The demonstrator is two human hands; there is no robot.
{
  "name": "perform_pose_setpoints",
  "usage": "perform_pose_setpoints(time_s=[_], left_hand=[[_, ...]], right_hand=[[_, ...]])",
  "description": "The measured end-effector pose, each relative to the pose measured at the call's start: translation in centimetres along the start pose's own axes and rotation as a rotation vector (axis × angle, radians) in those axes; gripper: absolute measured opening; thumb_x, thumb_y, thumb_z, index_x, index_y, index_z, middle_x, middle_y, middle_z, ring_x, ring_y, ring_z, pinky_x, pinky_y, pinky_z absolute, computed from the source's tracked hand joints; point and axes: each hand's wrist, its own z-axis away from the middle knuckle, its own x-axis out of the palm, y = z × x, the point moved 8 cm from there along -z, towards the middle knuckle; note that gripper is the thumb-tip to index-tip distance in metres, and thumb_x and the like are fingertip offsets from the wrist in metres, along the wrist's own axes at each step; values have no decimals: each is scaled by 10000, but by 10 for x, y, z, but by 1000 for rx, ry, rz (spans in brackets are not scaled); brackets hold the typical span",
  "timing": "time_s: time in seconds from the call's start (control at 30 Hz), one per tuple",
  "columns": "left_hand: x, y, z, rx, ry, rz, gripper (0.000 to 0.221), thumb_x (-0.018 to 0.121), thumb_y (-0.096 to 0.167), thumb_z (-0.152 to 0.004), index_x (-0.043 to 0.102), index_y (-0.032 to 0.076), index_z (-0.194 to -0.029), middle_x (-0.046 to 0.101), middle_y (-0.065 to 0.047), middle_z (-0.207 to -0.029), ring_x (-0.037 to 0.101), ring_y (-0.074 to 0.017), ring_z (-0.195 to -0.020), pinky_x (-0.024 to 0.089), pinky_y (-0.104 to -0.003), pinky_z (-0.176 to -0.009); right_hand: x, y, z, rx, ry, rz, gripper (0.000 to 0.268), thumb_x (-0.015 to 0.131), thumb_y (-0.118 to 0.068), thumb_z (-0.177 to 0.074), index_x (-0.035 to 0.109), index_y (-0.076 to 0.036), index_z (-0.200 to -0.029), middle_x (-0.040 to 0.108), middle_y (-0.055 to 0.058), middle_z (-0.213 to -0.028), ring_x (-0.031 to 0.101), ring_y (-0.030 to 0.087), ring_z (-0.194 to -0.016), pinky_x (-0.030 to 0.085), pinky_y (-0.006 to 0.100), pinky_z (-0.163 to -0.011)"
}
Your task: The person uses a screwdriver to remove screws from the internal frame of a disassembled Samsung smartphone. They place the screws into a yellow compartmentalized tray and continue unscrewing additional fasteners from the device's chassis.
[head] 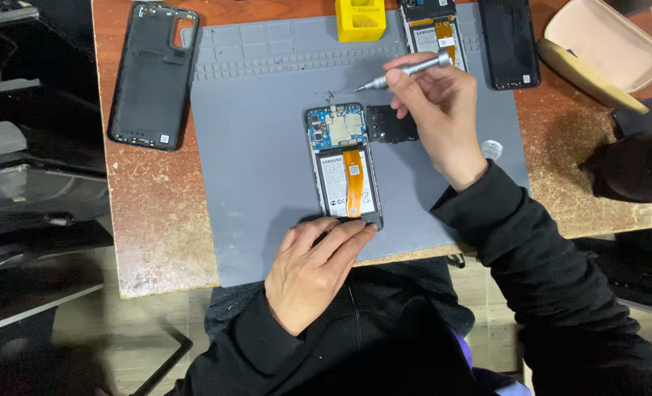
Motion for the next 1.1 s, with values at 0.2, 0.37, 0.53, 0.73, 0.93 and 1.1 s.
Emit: perform_pose_setpoints(time_s=[0.2, 0.37, 0.53, 0.73, 0.93, 1.1], left_hand=[[0, 0, 2, -1, -7, -4, 288, 702, 176, -1026, 702, 224, -1310, 690, 120, -1276, 610, -177, -1079, 440, -318, -860], [2, 0, 3, 6, -14, -34, 297, 715, 178, -1028, 703, 234, -1319, 691, 126, -1277, 608, -168, -1081, 436, -316, -855], [2, 1, 2, 22, -27, -29, 314, 730, 163, -1023, 701, 217, -1331, 694, 111, -1290, 608, -173, -1083, 447, -324, -850], [2, 1, 1, 8, -37, -40, 276, 714, 184, -1038, 718, 234, -1309, 691, 127, -1265, 606, -163, -1074, 415, -313, -814], [2, 0, 1, 1, -36, -49, 275, 723, 204, -1037, 719, 249, -1308, 692, 134, -1268, 609, -159, -1079, 420, -316, -819], [0, 1, 0, 0, -31, -33, 267, 713, 194, -1044, 721, 243, -1307, 695, 130, -1265, 610, -158, -1079, 420, -315, -835]], right_hand=[[-14, -6, 24, 84, -26, -68, 126, 648, -176, -1081, 698, -70, -1128, 666, 24, -905, 592, 82, -704, 532, 211, -631], [-29, -6, 66, 160, -49, -87, 90, 648, -196, -1061, 674, -111, -1046, 672, 1, -925, 570, 53, -636, 511, 189, -570], [-31, -8, 103, 209, -61, -99, 91, 662, -137, -1034, 704, -62, -1063, 694, 27, -831, 589, 59, -551, 536, 167, -520], [-32, 0, 117, 339, 29, -65, 140, 680, -109, -994, 683, 30, -972, 634, 80, -707, 547, 134, -484, 485, 220, -478], [-28, 0, 117, 329, -2, -35, 120, 670, -65, -1002, 671, 51, -973, 608, 96, -667, 532, 130, -477, 471, 215, -508], [-27, -1, 117, 324, -4, -23, 120, 675, -64, -998, 677, 48, -956, 604, 95, -656, 529, 131, -473, 476, 216, -495]])
